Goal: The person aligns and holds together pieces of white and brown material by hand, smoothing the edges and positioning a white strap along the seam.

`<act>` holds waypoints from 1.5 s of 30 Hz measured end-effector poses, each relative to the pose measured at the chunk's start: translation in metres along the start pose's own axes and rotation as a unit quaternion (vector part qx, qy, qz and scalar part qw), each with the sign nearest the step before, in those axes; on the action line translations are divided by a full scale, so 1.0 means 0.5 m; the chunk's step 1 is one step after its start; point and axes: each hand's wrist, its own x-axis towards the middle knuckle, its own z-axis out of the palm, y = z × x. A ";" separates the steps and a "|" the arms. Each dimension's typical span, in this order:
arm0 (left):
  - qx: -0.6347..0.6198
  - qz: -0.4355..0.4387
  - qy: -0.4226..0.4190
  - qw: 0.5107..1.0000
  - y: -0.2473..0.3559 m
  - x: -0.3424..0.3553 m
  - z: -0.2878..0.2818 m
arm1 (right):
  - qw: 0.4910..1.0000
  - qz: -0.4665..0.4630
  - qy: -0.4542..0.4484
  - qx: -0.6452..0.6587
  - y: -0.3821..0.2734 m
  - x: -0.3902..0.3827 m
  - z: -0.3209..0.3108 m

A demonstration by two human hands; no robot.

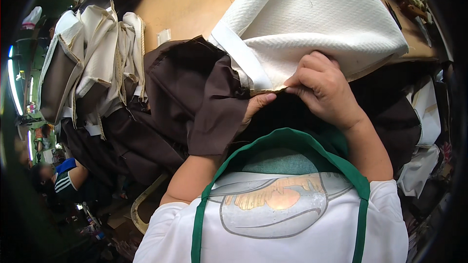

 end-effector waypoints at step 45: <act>0.329 -0.025 0.128 0.935 0.146 0.202 -0.107 | 0.840 -0.004 0.413 -0.351 0.206 0.072 -0.168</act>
